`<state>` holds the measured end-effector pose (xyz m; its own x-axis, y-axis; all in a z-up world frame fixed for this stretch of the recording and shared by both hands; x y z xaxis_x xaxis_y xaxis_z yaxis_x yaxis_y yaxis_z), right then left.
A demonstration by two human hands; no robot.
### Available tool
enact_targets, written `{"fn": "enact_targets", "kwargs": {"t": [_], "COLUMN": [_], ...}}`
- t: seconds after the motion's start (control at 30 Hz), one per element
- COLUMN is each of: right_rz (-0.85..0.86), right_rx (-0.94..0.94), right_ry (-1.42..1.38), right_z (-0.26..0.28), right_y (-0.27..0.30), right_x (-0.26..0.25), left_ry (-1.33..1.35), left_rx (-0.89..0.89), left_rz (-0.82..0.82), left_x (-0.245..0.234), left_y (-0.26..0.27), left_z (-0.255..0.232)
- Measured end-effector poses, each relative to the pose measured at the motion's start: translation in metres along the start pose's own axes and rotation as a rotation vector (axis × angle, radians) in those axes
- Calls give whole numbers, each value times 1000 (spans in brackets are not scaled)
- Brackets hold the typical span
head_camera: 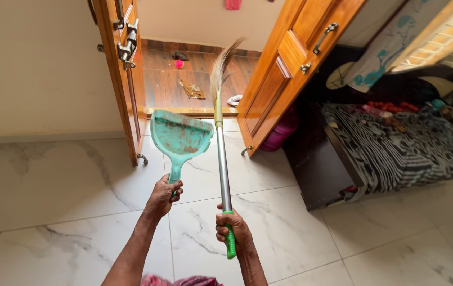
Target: The person sweeps a balcony floor using a broom and collects debris into a dustpan while moving past various items including buckets and hanging clothes.
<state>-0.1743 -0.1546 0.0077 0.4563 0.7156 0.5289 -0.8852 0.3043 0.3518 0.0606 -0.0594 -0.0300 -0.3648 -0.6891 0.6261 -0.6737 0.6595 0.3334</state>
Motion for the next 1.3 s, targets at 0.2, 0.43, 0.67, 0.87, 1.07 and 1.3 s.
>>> {"fn": "enact_targets", "kwargs": {"t": [0.2,0.43,0.67,0.87,1.07,1.3], "right_rz": [5,-19,-62,-93,-55,32], "right_rx": [36,76,151,142,126,94], "right_ry": [-29,-9,-26,9,-66,-151], "right_z": [45,81,155,202,244,312], "right_y": [-43,-135,-244,-312,-400,-547], "right_x": [-39,-93,-147,-177,-217,-267], "left_ry": [-45,18,65,44,68,19], "left_rx": [-1,25,33,58,83,146], "left_rz": [-48,-23,-61,-76,-140,-157], "left_x": [45,63,97,124,137,161], "left_y": [-42,-150,-279,-355,-431,-546], "left_z": [-3,-2,-29,-72,-99,-139]}}
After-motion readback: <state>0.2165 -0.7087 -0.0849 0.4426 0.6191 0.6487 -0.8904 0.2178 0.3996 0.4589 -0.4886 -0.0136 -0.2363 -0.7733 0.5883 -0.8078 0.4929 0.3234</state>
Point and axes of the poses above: each hand's wrist, its own y-axis away from the middle knuckle, its own x-axis out of the palm, z = x × y, the point moved 9 cm from there along -y, towards the middle knuckle, and after that the axes turned 15 degrees about y, right-handed, at the moved point
